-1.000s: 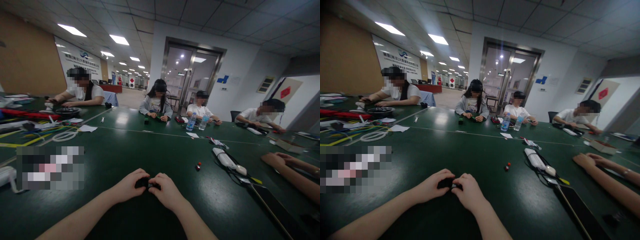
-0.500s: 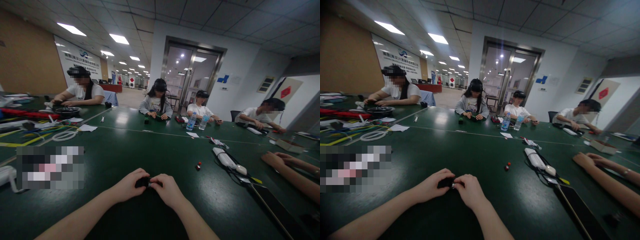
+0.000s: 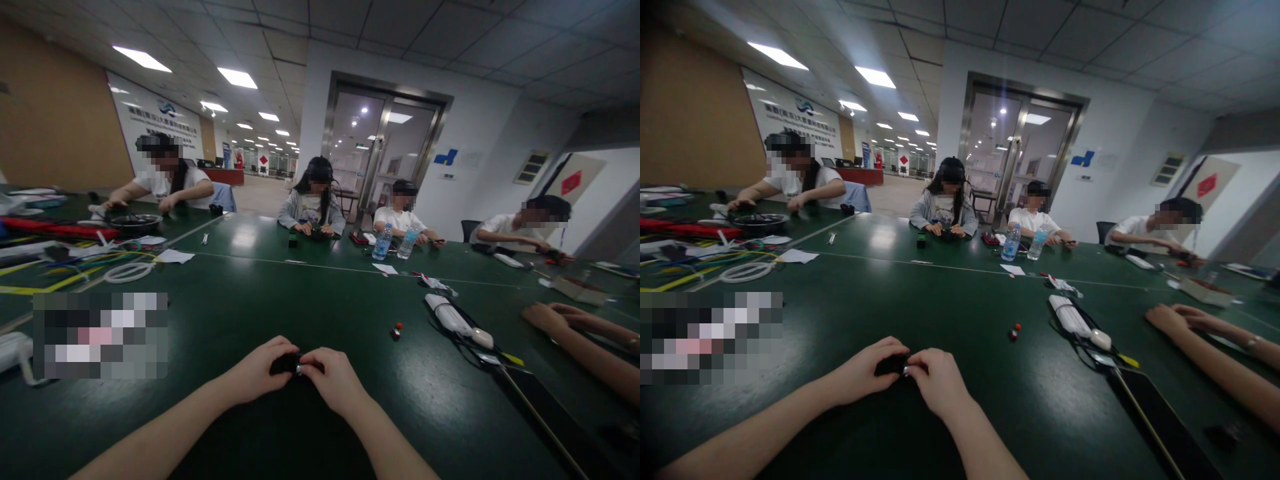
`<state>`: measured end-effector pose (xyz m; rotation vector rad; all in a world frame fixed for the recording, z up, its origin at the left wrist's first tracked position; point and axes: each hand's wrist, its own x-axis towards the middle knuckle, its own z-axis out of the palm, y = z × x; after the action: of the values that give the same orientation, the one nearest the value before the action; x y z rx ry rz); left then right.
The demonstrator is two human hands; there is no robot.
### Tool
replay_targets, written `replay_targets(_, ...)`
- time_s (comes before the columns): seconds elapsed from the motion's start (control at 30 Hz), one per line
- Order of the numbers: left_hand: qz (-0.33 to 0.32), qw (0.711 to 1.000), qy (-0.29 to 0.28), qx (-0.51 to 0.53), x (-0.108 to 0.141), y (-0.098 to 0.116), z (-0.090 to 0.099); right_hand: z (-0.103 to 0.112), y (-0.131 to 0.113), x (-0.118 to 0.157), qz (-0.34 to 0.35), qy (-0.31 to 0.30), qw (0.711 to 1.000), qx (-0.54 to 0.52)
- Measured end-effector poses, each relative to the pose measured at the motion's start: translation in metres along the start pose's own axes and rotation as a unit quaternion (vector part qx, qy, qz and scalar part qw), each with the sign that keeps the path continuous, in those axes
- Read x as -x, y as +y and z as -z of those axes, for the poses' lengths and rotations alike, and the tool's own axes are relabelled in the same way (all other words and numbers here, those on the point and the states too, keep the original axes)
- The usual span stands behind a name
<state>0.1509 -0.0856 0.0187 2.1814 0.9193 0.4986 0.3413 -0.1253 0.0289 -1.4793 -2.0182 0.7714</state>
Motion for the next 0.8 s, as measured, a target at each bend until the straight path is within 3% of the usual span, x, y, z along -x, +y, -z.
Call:
replay_targets(0.3, 0.0, 1.0, 0.001, -0.014, -0.0004, -0.0037, -0.0012, 0.0025, 0.0011, 0.0, -0.06, -0.04, 0.996, -0.046)
replay_targets(0.8, 0.003, 1.0, -0.003, -0.012, -0.0003, 0.0004, 0.0001, -0.0027, 0.0009, 0.0004, -0.029, -0.017, 0.999, 0.01)
